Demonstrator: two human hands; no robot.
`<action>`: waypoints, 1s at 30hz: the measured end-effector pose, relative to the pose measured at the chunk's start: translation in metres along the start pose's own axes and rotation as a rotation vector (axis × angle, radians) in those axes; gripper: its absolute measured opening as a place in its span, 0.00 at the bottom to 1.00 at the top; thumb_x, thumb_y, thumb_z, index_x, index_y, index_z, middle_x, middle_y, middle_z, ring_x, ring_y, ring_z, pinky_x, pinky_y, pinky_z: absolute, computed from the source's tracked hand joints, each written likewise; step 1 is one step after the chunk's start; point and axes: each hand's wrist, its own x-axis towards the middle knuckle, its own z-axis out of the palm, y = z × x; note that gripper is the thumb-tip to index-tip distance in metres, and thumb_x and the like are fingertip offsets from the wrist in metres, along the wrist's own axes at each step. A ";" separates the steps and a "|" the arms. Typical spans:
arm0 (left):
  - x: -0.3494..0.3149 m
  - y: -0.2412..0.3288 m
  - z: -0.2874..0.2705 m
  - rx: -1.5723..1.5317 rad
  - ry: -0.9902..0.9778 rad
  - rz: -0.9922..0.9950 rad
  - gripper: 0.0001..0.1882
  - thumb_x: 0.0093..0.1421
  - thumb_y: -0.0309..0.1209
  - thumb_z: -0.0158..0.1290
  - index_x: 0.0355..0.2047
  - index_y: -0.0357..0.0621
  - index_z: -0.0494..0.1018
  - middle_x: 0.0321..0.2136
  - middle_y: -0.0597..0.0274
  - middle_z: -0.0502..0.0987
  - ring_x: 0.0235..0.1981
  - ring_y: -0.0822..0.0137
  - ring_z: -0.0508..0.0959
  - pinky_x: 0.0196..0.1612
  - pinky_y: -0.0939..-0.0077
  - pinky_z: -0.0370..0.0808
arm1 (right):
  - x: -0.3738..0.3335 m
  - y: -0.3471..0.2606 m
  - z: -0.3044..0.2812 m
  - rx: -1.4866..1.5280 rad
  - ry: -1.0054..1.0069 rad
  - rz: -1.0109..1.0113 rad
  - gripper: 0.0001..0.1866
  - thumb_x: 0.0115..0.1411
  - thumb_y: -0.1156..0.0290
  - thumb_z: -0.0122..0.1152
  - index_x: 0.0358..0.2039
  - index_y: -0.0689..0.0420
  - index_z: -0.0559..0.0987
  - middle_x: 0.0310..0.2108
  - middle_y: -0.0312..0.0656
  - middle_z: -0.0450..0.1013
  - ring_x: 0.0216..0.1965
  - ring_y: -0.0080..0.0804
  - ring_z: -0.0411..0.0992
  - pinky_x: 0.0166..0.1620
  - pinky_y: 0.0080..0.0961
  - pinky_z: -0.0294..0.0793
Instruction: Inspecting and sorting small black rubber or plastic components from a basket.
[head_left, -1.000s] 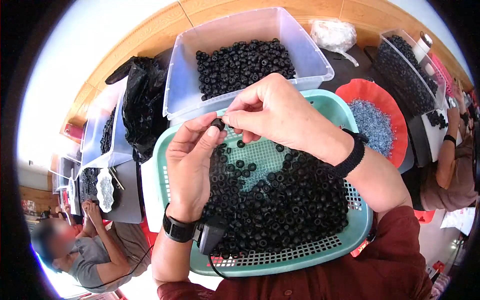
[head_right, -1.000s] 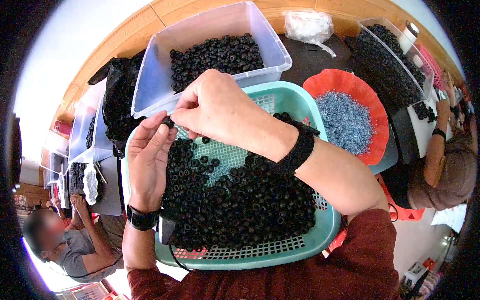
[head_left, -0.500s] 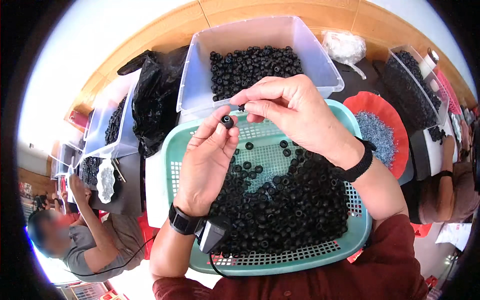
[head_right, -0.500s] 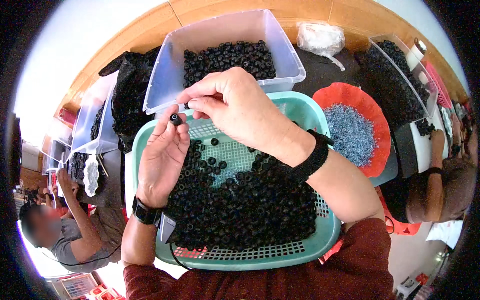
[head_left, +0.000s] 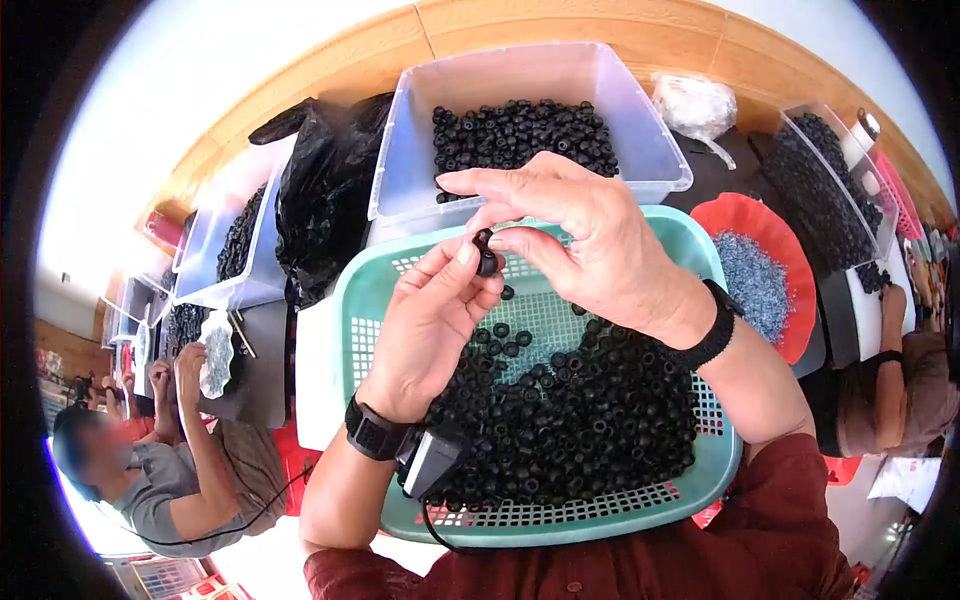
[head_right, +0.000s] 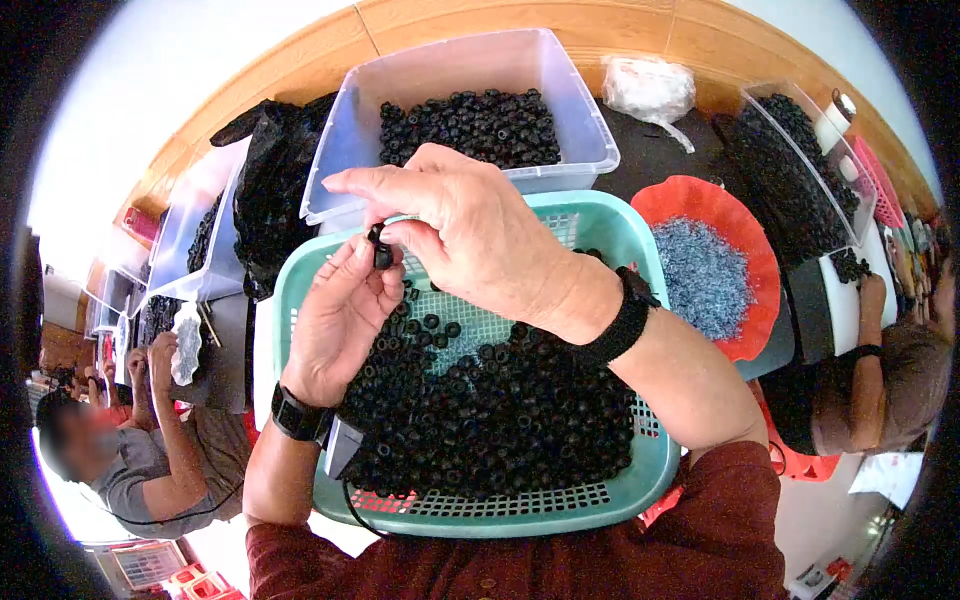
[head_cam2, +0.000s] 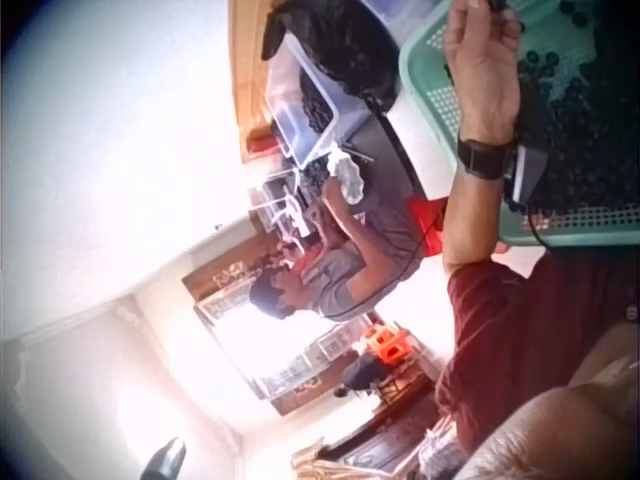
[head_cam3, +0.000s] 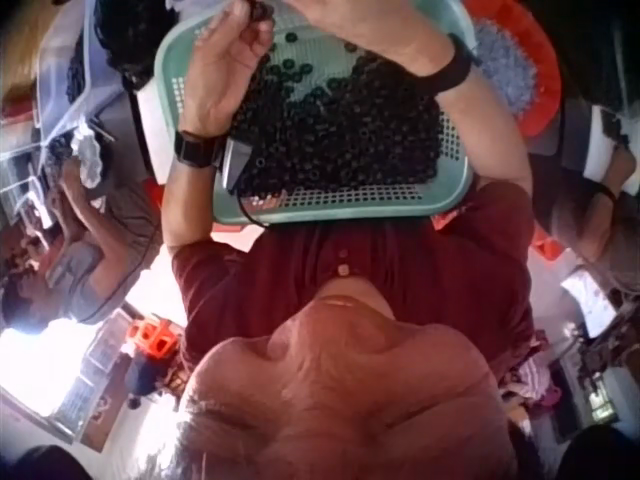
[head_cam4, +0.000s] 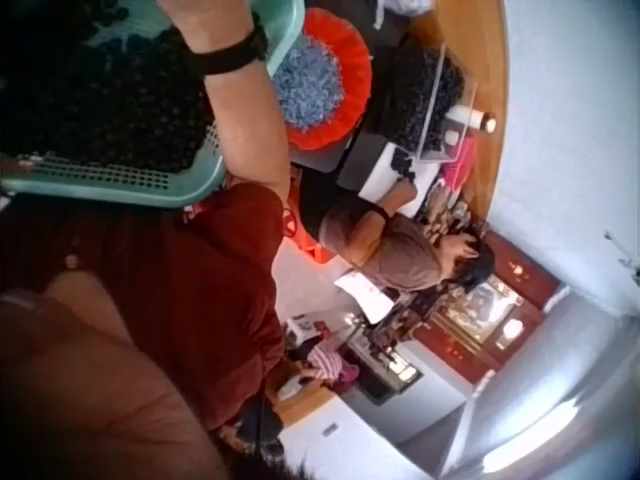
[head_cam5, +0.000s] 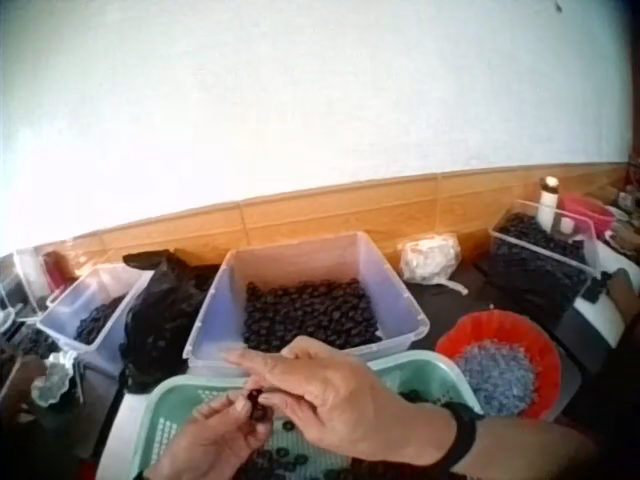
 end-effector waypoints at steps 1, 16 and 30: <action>0.000 0.001 0.001 0.021 0.016 0.007 0.09 0.62 0.31 0.49 0.40 0.41 0.73 0.33 0.65 0.76 0.34 0.76 0.74 0.41 0.81 0.71 | 0.000 0.000 0.000 -0.005 -0.010 -0.003 0.22 0.46 0.82 0.59 0.44 0.53 0.76 0.29 0.38 0.75 0.31 0.35 0.71 0.36 0.29 0.73; 0.000 0.000 0.000 0.101 0.029 0.057 0.10 0.63 0.31 0.48 0.40 0.40 0.73 0.32 0.67 0.75 0.32 0.77 0.74 0.40 0.82 0.70 | 0.000 0.010 -0.004 -0.132 -0.125 -0.136 0.05 0.51 0.73 0.58 0.29 0.58 0.77 0.23 0.42 0.70 0.28 0.41 0.70 0.33 0.34 0.70; 0.002 -0.002 -0.004 0.143 0.002 0.036 0.11 0.63 0.30 0.48 0.43 0.39 0.73 0.34 0.64 0.76 0.33 0.75 0.74 0.41 0.81 0.71 | -0.001 0.010 -0.009 -0.167 -0.190 -0.164 0.06 0.50 0.74 0.57 0.30 0.57 0.78 0.24 0.43 0.70 0.29 0.42 0.72 0.32 0.34 0.70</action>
